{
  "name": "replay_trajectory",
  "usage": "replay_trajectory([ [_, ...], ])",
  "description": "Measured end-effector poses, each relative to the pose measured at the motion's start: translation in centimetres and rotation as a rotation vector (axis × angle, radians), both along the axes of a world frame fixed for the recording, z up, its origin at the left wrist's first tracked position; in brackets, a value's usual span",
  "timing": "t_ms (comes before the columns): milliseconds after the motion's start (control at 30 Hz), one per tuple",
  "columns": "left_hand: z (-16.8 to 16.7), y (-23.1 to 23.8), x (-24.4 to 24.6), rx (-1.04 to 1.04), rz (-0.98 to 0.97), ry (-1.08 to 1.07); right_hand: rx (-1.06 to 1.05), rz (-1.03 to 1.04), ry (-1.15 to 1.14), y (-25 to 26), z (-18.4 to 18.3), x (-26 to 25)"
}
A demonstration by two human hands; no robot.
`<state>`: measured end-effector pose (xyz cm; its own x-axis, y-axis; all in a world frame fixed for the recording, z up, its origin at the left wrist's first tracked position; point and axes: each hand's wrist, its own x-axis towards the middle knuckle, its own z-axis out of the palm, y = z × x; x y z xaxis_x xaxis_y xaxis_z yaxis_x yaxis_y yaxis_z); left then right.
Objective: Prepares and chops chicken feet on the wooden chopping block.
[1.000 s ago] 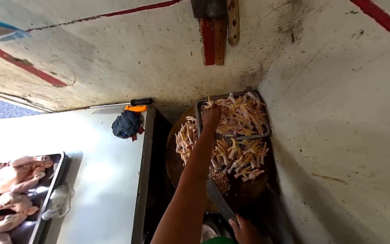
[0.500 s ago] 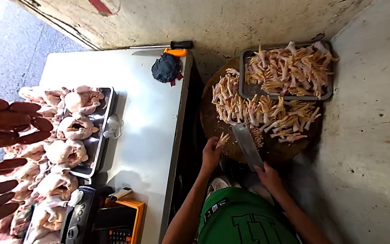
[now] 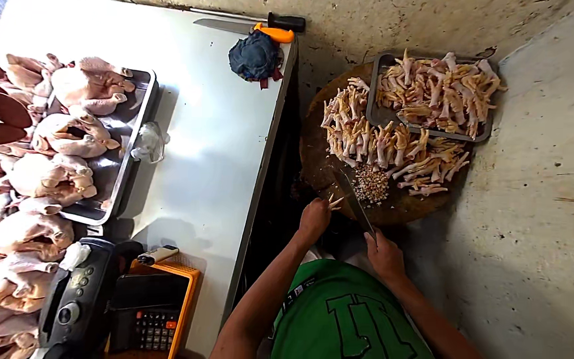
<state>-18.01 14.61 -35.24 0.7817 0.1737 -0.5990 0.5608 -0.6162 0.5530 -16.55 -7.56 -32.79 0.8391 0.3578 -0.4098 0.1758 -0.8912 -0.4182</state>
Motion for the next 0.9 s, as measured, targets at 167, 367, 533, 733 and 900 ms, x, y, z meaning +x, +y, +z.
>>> replay_trajectory([
  [167,-0.1,1.1,0.3,0.029,-0.08,-0.024,-0.231,0.023,0.234,1.7,0.8,1.5],
  [367,-2.4,3.3,0.3,0.014,-0.249,-0.243,-0.046,0.036,0.128,2.3,1.7,1.5],
  [533,-2.5,3.1,-1.2,-0.126,0.056,-0.337,-0.121,0.011,0.374,1.9,-1.0,5.3],
  [733,-3.7,-0.8,-1.9,-0.358,0.655,-0.142,-0.033,-0.022,0.109,0.2,-0.7,2.0],
  [900,-2.7,-1.1,0.8,-0.322,0.747,-0.046,-0.203,0.051,0.188,1.7,0.9,2.0],
])
